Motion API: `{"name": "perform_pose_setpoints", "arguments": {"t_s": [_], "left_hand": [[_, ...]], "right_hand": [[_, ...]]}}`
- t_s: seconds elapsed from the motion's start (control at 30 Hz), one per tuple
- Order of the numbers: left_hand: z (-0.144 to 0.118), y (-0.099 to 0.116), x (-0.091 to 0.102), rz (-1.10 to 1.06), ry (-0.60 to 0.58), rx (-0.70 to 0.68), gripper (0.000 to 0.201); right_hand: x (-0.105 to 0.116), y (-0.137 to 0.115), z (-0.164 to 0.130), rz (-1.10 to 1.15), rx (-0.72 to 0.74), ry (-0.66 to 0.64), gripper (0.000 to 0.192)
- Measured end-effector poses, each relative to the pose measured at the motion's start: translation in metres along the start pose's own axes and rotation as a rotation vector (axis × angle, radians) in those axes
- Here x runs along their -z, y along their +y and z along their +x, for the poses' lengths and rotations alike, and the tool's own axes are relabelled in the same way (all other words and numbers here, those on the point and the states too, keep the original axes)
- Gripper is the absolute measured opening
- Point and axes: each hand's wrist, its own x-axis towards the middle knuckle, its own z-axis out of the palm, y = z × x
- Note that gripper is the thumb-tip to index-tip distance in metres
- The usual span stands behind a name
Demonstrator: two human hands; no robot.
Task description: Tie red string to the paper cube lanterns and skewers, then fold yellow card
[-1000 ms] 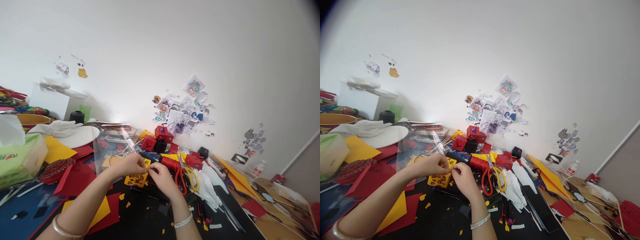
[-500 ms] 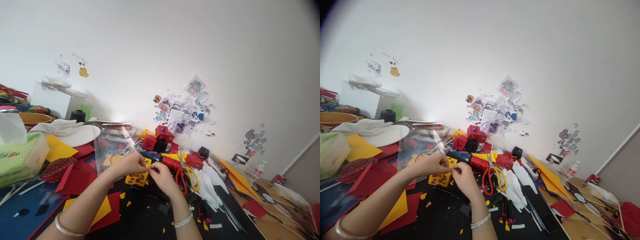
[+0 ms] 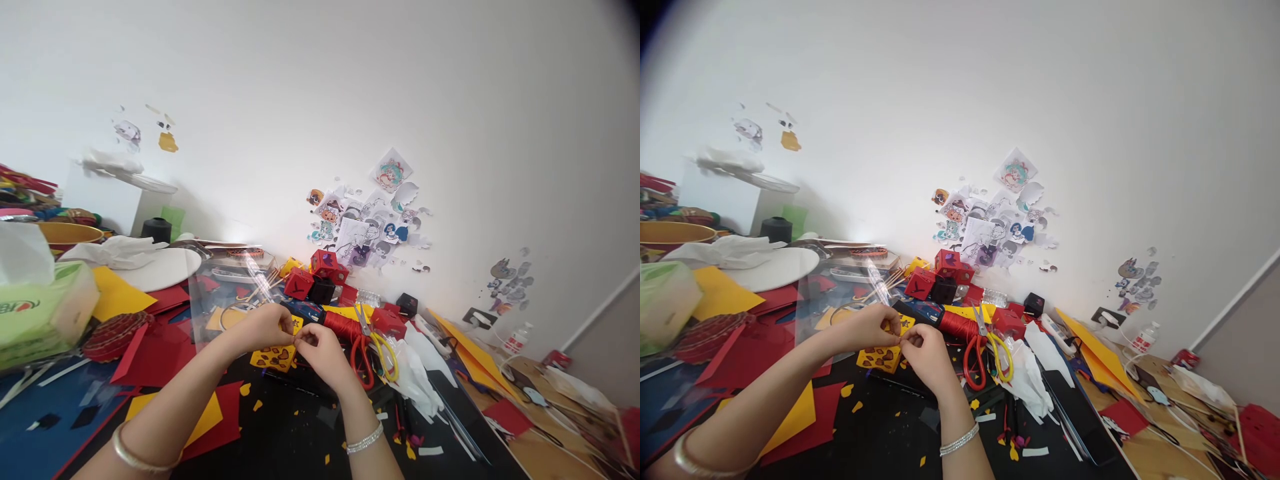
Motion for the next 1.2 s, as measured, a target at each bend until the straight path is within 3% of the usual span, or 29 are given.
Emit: {"name": "perform_pose_setpoints", "arguments": {"t_s": [0.23,0.7,1.2], "left_hand": [[0.0031,-0.0052,-0.0037,-0.014,0.018,-0.020,0.020],[0.0000,-0.0036,-0.0007,-0.118,-0.038,0.014,0.023],[0.0066,-0.0074,-0.0099,-0.039,0.079,0.014,0.015]], "right_hand": [[-0.0064,0.0038,0.0038,0.174,-0.110,0.025,0.011],[-0.0080,-0.0015,0.0025,0.212,-0.135,0.027,0.013],[-0.0089,-0.0014,0.0017,0.213,-0.121,0.026,0.013]]}}
